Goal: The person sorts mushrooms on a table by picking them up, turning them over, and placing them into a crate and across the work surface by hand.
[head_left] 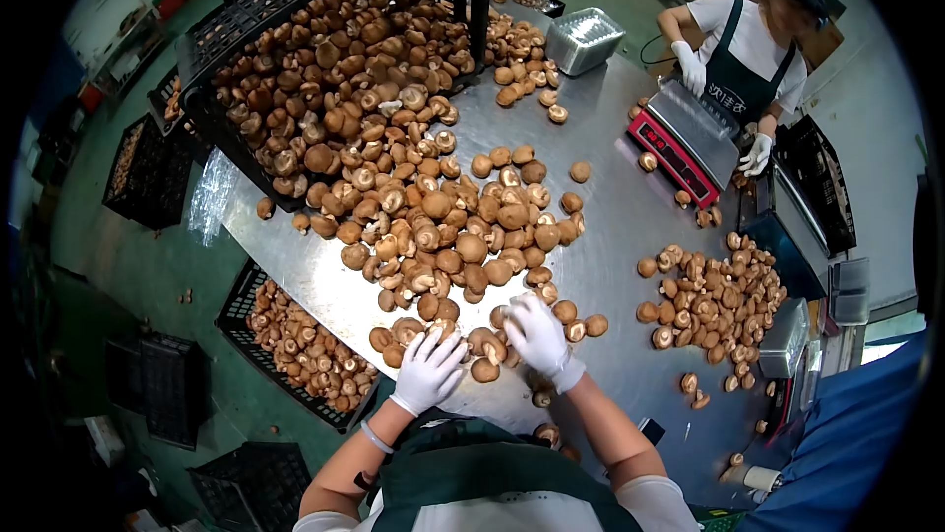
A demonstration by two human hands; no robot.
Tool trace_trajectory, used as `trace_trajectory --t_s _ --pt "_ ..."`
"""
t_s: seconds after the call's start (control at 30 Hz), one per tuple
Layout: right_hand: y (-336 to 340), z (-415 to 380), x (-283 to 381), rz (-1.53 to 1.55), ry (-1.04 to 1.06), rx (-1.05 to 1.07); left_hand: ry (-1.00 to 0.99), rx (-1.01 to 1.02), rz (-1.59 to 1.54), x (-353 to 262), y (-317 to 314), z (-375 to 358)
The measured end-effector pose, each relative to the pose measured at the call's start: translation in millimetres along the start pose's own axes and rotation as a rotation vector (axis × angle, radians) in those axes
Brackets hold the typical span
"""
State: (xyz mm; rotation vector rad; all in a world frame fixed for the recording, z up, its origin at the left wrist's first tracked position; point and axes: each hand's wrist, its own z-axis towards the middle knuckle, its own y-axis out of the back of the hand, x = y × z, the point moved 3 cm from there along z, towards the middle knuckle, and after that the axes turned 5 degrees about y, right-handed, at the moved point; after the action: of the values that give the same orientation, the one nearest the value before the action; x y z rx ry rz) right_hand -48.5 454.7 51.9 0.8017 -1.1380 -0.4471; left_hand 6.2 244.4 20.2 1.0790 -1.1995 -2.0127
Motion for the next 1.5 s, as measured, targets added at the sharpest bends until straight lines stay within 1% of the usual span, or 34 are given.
trace_trajectory --t_s 0.07,0.13,0.17,0.2,0.23,0.27,0.3,0.33,0.43,0.47,0.53,0.57,0.6,0.67,0.7,0.77,0.8,0.87,0.9,0.93,1.0,1.03,1.07,1.1,1.13,1.17,1.2,1.23,1.27,1.3,1.33,1.4,1.43,1.5 --pt "1.1 32.7 -7.0 -0.025 0.045 -0.070 -0.011 0.018 -0.029 -2.1 0.2 1.3" --pt "0.2 63.0 -1.3 -0.221 0.059 -0.091 -0.019 0.002 -0.107 -4.5 1.0 7.9" --pt "-7.3 75.0 -5.6 -0.392 0.088 -0.005 -0.018 -0.018 -0.146 -5.3 1.1 12.7" --pt "-18.8 82.3 -13.8 -0.390 0.087 -0.010 -0.016 -0.038 -0.185 -5.6 2.8 19.7" --pt "-32.9 89.0 -22.6 -0.546 0.061 0.092 -0.019 -0.037 -0.183 -4.3 1.7 24.3" --pt "-43.4 90.9 -32.4 -0.701 0.033 0.194 0.009 -0.056 -0.257 -1.0 0.0 29.2" --pt "-42.5 90.3 -32.0 -0.696 0.067 0.185 0.038 -0.077 -0.332 1.0 2.2 37.5" --pt "-39.9 89.0 -34.1 -0.697 0.068 0.185 0.040 -0.153 -0.310 1.0 9.7 44.1" --pt "-22.2 78.4 -34.2 -0.584 0.152 0.120 0.158 -0.254 -0.273 14.7 15.6 68.0" --pt "-9.3 73.2 -35.1 -0.423 0.123 0.130 0.225 -0.249 -0.266 18.0 21.6 78.5" --pt "8.1 64.8 -42.9 -0.028 -0.024 0.048 0.289 -0.256 -0.270 28.8 19.7 96.7" --pt "9.0 59.9 -57.3 0.178 -0.006 0.018 0.292 -0.243 -0.250 34.0 16.5 106.0" --pt "12.8 55.4 -56.5 0.441 -0.073 0.002 0.293 -0.227 -0.230 39.1 12.1 114.6" --pt "13.8 39.8 -60.9 1.056 -0.404 0.105 0.264 -0.156 -0.156 43.7 1.3 132.0" --pt "13.5 33.7 -61.8 1.052 -0.409 0.092 0.243 -0.090 -0.108 43.4 -4.3 139.8" --pt "10.6 27.7 -60.1 1.508 -0.343 -0.013 0.221 -0.007 0.005 40.3 -13.5 150.0" --pt "10.5 25.1 -60.6 1.503 -0.341 -0.020 0.214 -0.009 0.002 40.6 -17.2 153.6" --pt "7.2 20.1 -64.2 1.692 -0.440 -0.120 0.258 0.025 0.020 46.0 -24.8 156.5" --pt "6.5 21.1 -64.8 1.731 -0.456 -0.128 0.242 -0.033 -0.027 44.7 -21.3 158.0" --pt "5.5 20.7 -66.1 1.737 -0.459 -0.135 0.238 -0.025 -0.024 43.8 -19.3 157.1" --pt "4.5 19.5 -68.0 1.757 -0.393 -0.151 0.256 -0.143 -0.189 40.5 -4.4 151.8" --pt "4.5 16.7 -69.6 1.869 -0.461 -0.238 0.270 -0.199 -0.250 36.5 13.3 148.6" --pt "4.3 11.3 -73.0 1.875 -0.464 -0.247 0.281 -0.266 -0.285 33.4 33.8 141.0" --pt "6.6 6.4 -77.2 2.033 -0.381 -0.280 0.316 -0.343 -0.310 41.7 45.4 126.0" --pt "11.3 2.9 -80.9 2.185 -0.287 -0.314 0.432 -0.393 -0.380 54.6 57.7 107.7" --pt "24.1 -1.1 -73.8 2.142 -0.350 -0.355 0.479 -0.534 -0.357 71.2 69.0 83.3" --pt "23.7 -9.1 -81.4 2.143 -0.339 -0.370 0.595 -0.615 -0.461 102.0 73.3 55.8" --pt "19.4 -20.8 -89.7 2.129 -0.308 -0.363 0.739 -0.692 -0.500 111.8 91.3 36.7" --pt "17.5 -31.5 -94.2 2.112 -0.275 -0.363 0.873 -0.667 -0.442 144.4 94.8 0.8" --pt "19.6 -39.1 -93.0 2.042 -0.228 -0.319 0.917 -0.678 -0.235 148.6 104.2 -22.1" --pt "7.7 -59.5 -102.0 1.997 -0.517 -0.425 0.925 -0.622 0.115 173.6 98.7 -65.2" --pt "8.2 -77.8 -97.7 2.078 -0.483 -0.453 0.900 -0.580 0.191 177.2 88.1 -95.4" --pt "2.5 -88.4 -98.4 1.770 -0.597 -0.521 0.870 -0.562 0.157 178.0 76.5 -102.0" --pt "9.5 -97.7 -90.2 1.845 -0.688 -0.579 0.830 -0.508 0.129 192.0 47.2 -113.6"
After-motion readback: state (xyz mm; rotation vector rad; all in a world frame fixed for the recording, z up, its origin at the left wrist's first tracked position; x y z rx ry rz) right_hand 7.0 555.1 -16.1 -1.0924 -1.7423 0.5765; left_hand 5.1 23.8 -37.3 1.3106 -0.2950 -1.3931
